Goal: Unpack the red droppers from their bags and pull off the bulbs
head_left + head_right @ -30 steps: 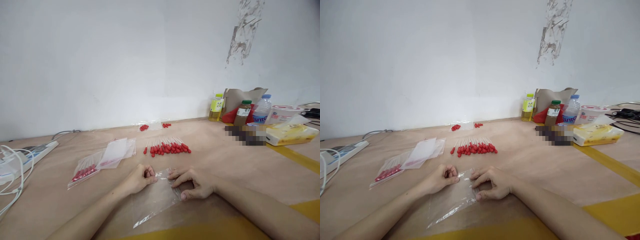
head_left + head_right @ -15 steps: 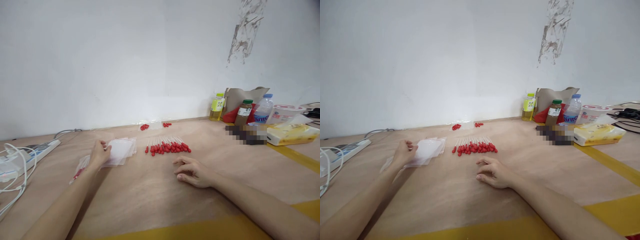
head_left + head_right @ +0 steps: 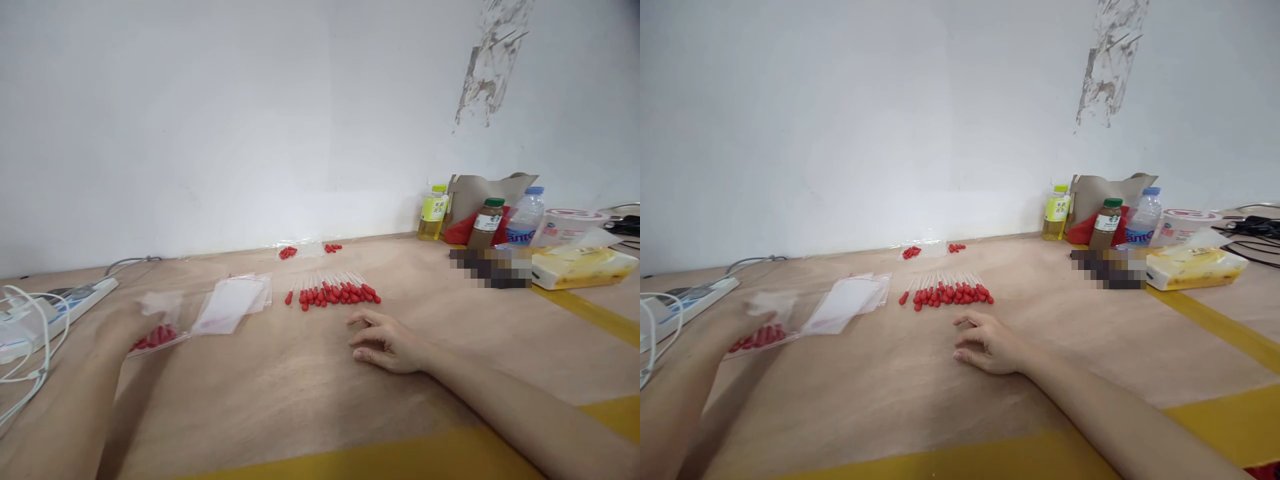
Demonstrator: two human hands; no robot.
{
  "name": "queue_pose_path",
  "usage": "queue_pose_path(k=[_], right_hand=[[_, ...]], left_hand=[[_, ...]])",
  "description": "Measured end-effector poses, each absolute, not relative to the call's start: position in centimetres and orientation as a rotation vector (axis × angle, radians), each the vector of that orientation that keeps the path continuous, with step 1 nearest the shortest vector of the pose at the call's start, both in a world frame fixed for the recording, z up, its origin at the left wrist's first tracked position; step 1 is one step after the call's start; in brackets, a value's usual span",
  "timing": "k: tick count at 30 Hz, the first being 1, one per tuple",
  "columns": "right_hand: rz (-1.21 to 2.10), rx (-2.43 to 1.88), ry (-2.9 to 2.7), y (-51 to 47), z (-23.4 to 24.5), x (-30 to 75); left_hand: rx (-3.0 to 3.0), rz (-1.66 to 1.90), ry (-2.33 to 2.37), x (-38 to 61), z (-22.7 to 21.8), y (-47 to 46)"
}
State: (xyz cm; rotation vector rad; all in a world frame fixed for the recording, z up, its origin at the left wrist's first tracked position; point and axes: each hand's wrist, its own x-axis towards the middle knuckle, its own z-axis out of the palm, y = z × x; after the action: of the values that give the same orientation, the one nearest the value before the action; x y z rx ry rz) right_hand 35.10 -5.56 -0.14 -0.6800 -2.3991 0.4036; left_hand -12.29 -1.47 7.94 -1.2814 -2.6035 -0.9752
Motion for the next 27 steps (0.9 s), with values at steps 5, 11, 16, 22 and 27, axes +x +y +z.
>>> queue_pose_path(k=[5, 11, 16, 22, 27], right_hand=[[0.576, -0.731, -2.32, -5.6, -0.3, 34.7], [1.554, -0.94, -1.516, -7.4, 0.2, 32.3], [1.852, -0.916, -1.317, -8.4, -0.1, 30.5], [1.943, -0.905, -1.505, -7.3, 0.0, 31.6], [1.676, -1.075, -1.259, -5.8, 0.3, 32.7]], left_hand=[[-1.261, -1.391, -2.292, -4.4, 10.0, -3.3], [-2.07, -2.323, -2.626, 8.4, 4.6, -6.2], [-2.291, -2.774, -2.408, 12.3, 1.2, -8.5], [-2.623, -2.664, -2.388, 11.0, 1.6, -8.0], [-3.327, -1.356, -2.587, 7.4, 2.8, -6.6]])
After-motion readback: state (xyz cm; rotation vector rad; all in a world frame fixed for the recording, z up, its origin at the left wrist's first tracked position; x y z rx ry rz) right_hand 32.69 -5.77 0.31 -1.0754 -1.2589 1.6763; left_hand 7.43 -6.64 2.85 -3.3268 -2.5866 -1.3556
